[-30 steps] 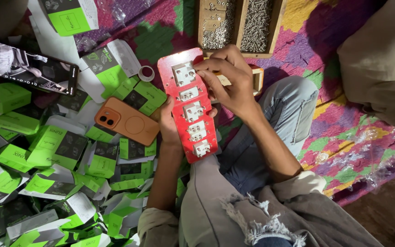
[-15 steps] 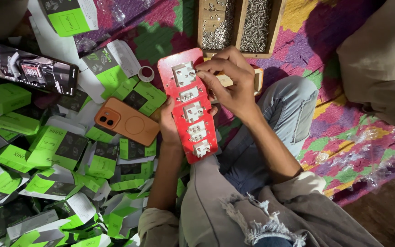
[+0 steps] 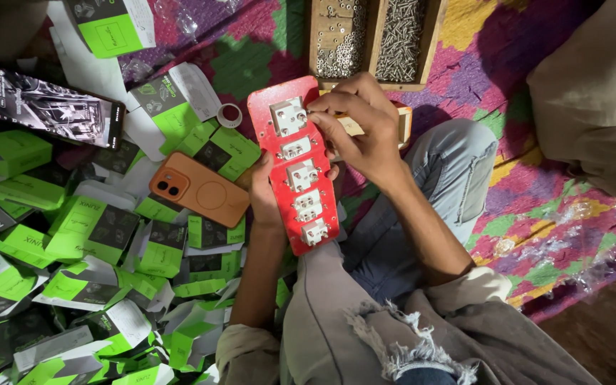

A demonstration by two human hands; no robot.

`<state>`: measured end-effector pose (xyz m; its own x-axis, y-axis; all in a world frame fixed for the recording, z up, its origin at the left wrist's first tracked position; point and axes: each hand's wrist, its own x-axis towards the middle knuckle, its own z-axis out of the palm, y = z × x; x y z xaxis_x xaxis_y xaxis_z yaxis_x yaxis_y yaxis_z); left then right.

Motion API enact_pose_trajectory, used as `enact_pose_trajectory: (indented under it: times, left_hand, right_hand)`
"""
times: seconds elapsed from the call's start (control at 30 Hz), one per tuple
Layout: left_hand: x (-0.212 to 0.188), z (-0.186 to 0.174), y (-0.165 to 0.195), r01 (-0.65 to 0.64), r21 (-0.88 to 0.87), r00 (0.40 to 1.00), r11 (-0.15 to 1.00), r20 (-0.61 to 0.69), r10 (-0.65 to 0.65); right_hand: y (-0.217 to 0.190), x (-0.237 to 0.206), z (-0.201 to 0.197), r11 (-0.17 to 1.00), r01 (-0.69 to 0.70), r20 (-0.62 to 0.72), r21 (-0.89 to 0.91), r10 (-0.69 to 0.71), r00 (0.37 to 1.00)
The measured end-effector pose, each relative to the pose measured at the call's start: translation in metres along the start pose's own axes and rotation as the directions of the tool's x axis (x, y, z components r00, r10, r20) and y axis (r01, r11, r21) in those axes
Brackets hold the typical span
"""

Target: The person assembles a red electrical switch plate by inserting white switch modules into cutouts and securing them with screws. They repeatedly reach into a wooden box to retrieve screws and tighten them by hand while sitting on the floor.

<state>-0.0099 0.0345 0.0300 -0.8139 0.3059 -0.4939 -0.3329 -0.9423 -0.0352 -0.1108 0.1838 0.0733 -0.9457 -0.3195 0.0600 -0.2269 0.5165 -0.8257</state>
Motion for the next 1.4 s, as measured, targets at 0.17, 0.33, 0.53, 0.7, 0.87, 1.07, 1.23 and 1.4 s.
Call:
enact_pose_trajectory:
  times: [0.17, 0.33, 0.53, 0.7, 0.87, 1.07, 1.23, 1.4]
  left_hand:
    - [0.000, 0.002, 0.000, -0.010, 0.005, 1.000, 1.000, 0.002, 0.010]
    - [-0.001, 0.001, 0.000, -0.010, -0.029, 1.000, 1.000, 0.029, 0.011]
    - [0.000, -0.005, 0.001, 0.005, 0.017, 1.000, 1.000, -0.025, -0.004]
    - [-0.001, -0.010, -0.001, 0.018, -0.009, 0.999, 1.000, -0.030, -0.018]
    - [-0.001, -0.012, 0.000, 0.017, -0.049, 0.998, 0.999, -0.061, -0.020]
    - [-0.001, -0.014, 0.001, 0.010, -0.054, 1.000, 0.999, -0.017, -0.011]
    - [-0.002, -0.013, 0.001, -0.003, -0.071, 0.999, 0.997, -0.051, 0.000]
    - [-0.002, -0.009, 0.002, 0.001, -0.061, 0.998, 0.998, -0.066, -0.005]
  right_hand:
    - [0.001, 0.000, 0.000, 0.999, 0.046, 0.012, -0.010, -0.046, 0.999]
    - [0.000, -0.001, 0.002, 0.999, 0.043, 0.002, -0.013, -0.043, 0.999]
    - [-0.003, -0.002, 0.004, 0.999, 0.034, -0.066, -0.002, -0.034, 0.997]
    - [-0.010, -0.005, 0.000, 0.992, -0.082, -0.037, 0.090, 0.086, 0.996]
    - [-0.006, -0.007, -0.004, 0.979, -0.111, 0.103, 0.171, 0.094, 0.990]
    - [0.004, -0.012, -0.005, 0.967, -0.106, 0.059, 0.231, 0.094, 0.994]
    - [0.006, -0.012, -0.006, 0.963, -0.072, 0.118, 0.259, 0.043, 0.992]
    - [0.004, -0.007, -0.008, 0.938, -0.200, 0.149, 0.282, 0.164, 0.975]
